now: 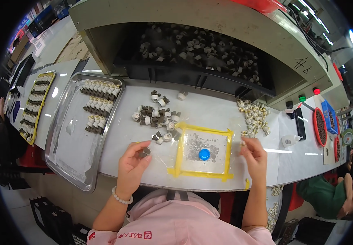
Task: The person assembles small white and black plastic electronic components by hand, combining housing parts and electronic connectors, then placing the assembled components into an organized component tray.
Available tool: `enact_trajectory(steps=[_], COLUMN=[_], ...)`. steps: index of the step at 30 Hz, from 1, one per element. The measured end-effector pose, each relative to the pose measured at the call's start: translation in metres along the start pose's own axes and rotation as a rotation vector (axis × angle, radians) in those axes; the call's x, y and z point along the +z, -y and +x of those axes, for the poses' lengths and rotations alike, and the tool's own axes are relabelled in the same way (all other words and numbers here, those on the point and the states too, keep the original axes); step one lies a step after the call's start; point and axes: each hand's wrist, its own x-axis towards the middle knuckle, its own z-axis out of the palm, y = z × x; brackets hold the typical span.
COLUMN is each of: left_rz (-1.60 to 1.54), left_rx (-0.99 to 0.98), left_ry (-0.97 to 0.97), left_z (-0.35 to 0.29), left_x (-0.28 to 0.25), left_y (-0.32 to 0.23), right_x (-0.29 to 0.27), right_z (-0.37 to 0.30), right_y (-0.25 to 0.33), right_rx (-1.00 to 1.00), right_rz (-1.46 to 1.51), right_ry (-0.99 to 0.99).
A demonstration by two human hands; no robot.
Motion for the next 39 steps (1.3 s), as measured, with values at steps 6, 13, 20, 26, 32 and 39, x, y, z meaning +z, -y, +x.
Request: enact_trajectory(steps=[6,13,20,26,32,39], left_rz=[-0.32,-0.601,-0.589,-0.709,-0.716,-0.605], left_rx=[-0.229,-0.433,-0.48,-0.474,-0.472,-0.438], left_ry=[0.191,0.29,0.321,0.328,0.324,0.307], left_z=[-0.014,-0.013,-0.009,-0.01,-0.01,-0.012], left_x=[0.015,0.039,0.042,0.038,0.038,0.039], left_y=[0.008,0.014,0.022,0.03,0.033,0.033], right_x=[0.035,0.038,0.033,0.021,0.015,0.018], right_z=[-0.01,-0.013,-0.018,-0.009,-0.006,0.003], right_y=[0.005,0.007,0.006,0.004,0.003,0.015], right_rx=[0.095,0.012,-0.057,-0.235,-0.313,-0.463], right_rz=[0.196,0.046,-0.308,-0.48,-0.627,-0.737], right_ry=[0.245,0.219,0.152,0.198,0.249,0.282])
